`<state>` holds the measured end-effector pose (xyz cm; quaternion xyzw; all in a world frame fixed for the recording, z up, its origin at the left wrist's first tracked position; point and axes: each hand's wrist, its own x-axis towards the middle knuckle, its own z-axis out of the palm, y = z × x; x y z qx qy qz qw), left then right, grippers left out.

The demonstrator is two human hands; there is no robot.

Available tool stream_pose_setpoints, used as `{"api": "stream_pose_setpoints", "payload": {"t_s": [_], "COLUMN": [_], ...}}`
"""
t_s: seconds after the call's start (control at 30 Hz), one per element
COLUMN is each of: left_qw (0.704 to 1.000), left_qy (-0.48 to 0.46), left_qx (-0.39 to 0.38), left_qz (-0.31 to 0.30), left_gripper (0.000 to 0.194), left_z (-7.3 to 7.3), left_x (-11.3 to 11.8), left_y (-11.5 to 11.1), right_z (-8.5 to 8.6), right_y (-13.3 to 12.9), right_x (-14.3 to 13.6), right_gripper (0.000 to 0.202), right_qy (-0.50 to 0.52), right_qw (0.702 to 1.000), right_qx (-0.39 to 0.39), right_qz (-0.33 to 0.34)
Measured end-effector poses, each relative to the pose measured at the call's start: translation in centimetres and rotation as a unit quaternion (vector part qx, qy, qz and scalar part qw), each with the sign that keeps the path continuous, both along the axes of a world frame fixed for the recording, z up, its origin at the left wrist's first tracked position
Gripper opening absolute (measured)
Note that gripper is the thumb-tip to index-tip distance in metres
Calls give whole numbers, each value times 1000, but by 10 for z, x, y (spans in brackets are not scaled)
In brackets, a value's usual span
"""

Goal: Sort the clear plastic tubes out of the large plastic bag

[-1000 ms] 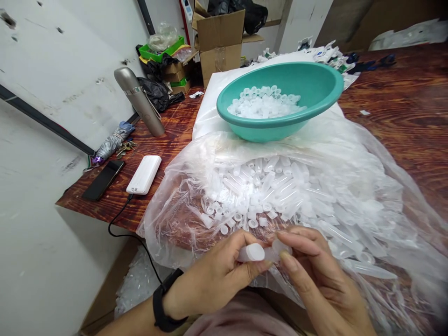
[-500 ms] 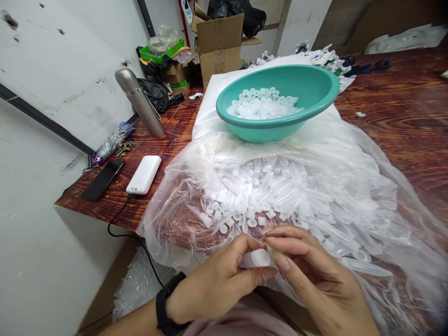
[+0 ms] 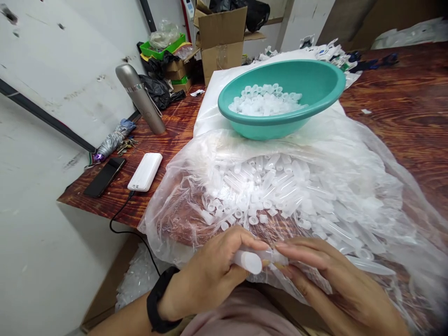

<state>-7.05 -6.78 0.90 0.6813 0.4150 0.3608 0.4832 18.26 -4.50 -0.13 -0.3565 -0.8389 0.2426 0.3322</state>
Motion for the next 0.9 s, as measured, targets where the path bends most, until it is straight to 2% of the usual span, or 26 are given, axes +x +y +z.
{"api": "stream_pose_setpoints", "payload": {"t_s": [0.1,0.17,0.27,0.37,0.5,0.6,0.77,0.9], "left_qw": [995,991,992,991,996,996,990,977], "left_qy": [28,47,62,71,72,79,125,192], "left_qx": [100,124,113,105,59,36,-43,-21], "left_qz": [-6,-3,-11,-33,-17,-32,-41,-93], "left_gripper": [26,27,21,18,16,16,23,30], "left_z": [-10,-13,-13,-11,-8,-5,0,1], "left_x": [3,4,4,2,0,0,1,1], "left_y": [-1,-2,-2,-1,0,2,10,18], "right_z": [-5,-8,-12,-19,-26,-20,-14,-24], "right_y": [-9,-12,-12,-12,-12,-10,-3,-1], "right_x": [-7,-9,-7,1,9,4,-13,-14], "right_gripper": [28,33,45,48,53,46,38,36], "right_qy": [-1,-23,-50,-66,-77,-81,-71,-95], "right_qw": [998,997,998,996,993,995,996,989], "right_qx": [-48,-53,-27,-61,-83,-55,57,99], "right_qz": [-49,-50,-21,-15,-31,-28,6,-55]}}
